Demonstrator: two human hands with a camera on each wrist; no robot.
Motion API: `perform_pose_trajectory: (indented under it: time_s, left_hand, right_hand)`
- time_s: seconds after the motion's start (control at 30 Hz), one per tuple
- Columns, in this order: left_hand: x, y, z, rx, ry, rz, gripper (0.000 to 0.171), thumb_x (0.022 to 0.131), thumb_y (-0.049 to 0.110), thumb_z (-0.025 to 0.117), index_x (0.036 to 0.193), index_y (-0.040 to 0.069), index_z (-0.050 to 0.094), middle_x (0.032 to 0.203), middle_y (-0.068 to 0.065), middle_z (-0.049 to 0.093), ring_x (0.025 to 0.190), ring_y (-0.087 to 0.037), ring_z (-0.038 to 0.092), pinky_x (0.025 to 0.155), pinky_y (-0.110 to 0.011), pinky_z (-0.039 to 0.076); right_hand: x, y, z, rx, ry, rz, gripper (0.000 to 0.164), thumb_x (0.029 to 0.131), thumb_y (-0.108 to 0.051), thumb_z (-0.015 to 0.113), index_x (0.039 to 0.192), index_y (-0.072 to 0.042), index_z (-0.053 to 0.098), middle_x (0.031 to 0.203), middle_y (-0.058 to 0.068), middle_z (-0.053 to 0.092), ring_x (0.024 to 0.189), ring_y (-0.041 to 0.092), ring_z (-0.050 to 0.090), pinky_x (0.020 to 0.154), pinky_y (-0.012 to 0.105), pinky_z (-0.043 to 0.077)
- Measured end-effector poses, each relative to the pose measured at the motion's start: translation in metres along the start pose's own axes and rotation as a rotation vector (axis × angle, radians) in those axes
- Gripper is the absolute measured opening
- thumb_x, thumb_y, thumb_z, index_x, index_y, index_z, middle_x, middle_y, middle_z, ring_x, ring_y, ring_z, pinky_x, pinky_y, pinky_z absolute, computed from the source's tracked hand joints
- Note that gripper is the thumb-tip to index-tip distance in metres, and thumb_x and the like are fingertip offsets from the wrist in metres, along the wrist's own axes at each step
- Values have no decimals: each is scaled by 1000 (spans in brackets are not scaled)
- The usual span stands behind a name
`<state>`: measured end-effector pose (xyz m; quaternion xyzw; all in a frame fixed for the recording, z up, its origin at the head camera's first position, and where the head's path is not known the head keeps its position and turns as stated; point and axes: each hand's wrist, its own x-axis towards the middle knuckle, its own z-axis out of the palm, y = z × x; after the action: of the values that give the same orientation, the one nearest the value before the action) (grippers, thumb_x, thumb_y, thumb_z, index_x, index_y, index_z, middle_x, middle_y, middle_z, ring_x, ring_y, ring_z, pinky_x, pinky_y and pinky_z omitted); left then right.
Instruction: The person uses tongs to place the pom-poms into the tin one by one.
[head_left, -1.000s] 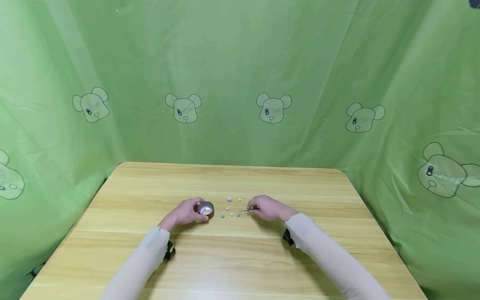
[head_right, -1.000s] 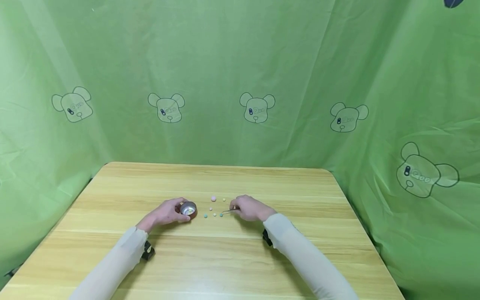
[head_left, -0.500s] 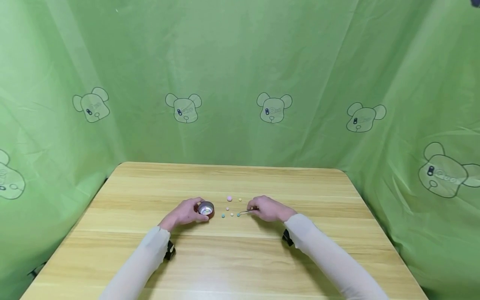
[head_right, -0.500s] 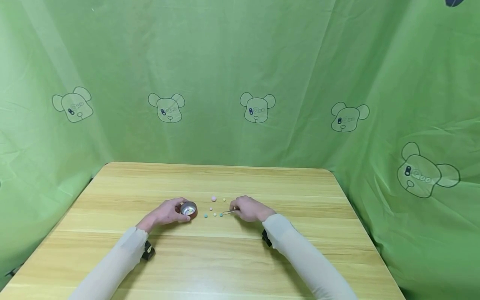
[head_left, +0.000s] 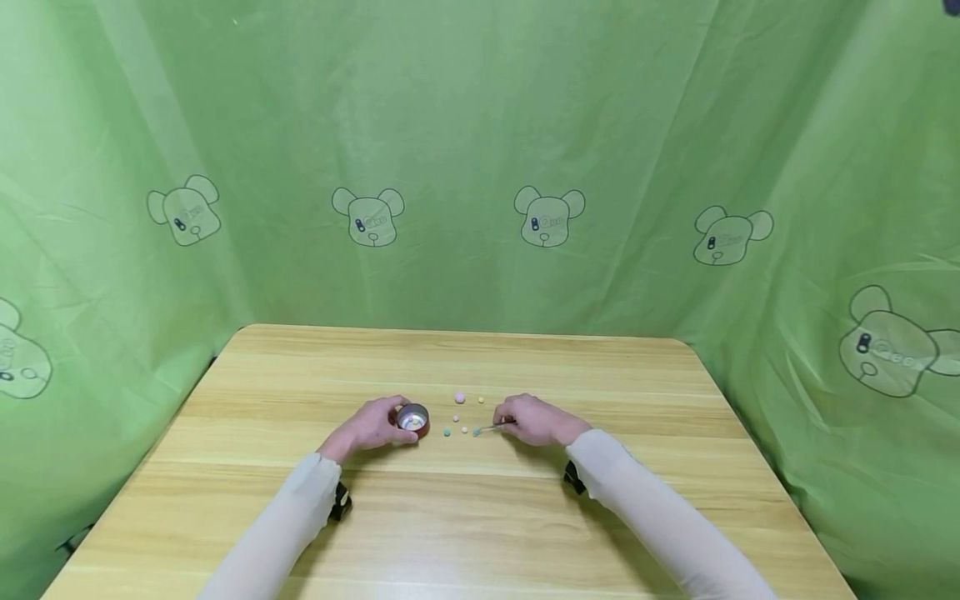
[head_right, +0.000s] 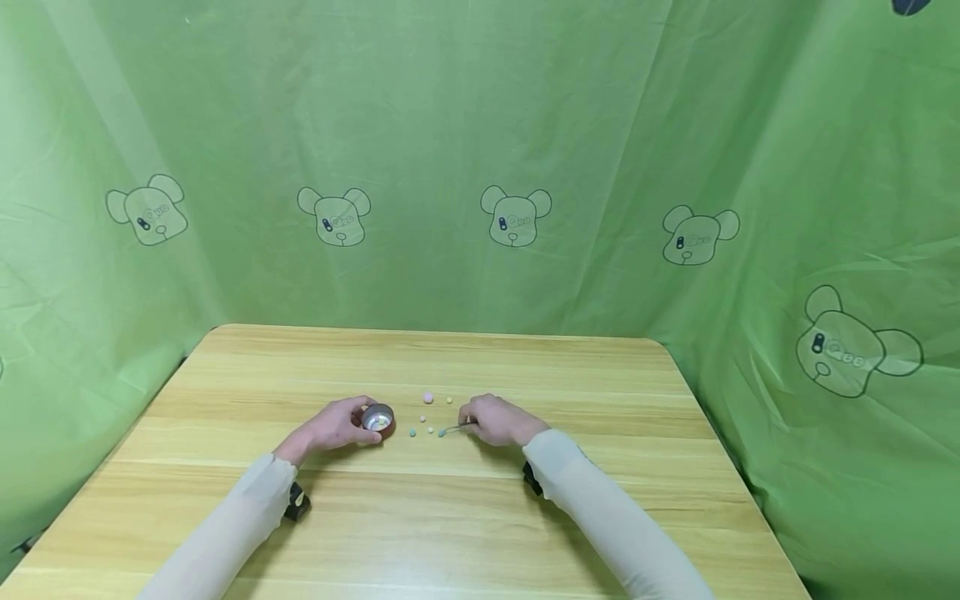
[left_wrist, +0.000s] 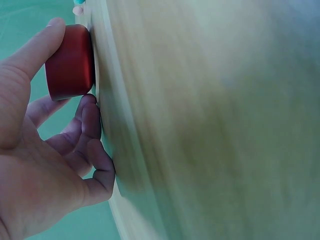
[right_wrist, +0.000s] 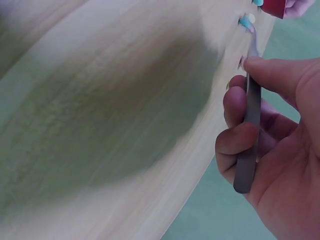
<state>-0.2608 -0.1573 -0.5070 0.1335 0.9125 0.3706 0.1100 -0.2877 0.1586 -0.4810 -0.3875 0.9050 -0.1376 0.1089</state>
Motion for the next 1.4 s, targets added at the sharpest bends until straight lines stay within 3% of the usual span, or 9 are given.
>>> perform_pose_trajectory:
  time_s: [0.3, 0.8, 1.4]
  left_hand:
    - [-1, 2, -2, -7, -6, 5, 54, 76, 27, 79, 123, 10, 57, 101, -2, 61, 91, -16, 57, 83, -38, 46]
    - [0, 0, -2, 4, -2, 7, 55, 76, 28, 80, 123, 10, 57, 102, -3, 62, 93, -17, 57, 84, -40, 46]
    - [0, 0, -1, 5, -7, 19, 55, 76, 30, 80, 122, 11, 57, 100, -2, 61, 89, -16, 56, 81, -38, 46]
  right_hand:
    - [-1, 0, 1, -12, 11, -8, 10, 92, -10, 61, 99, -13, 68, 87, -7, 56, 77, 8, 51, 69, 27, 46]
    - [0, -2, -6, 51, 11, 59, 11, 92, -11, 61, 100, -14, 67, 91, -6, 58, 81, 9, 53, 74, 29, 47]
    - [13, -13, -13, 70, 96, 9, 15, 94, -14, 59, 106, -13, 67, 92, -7, 58, 81, 7, 54, 74, 27, 47]
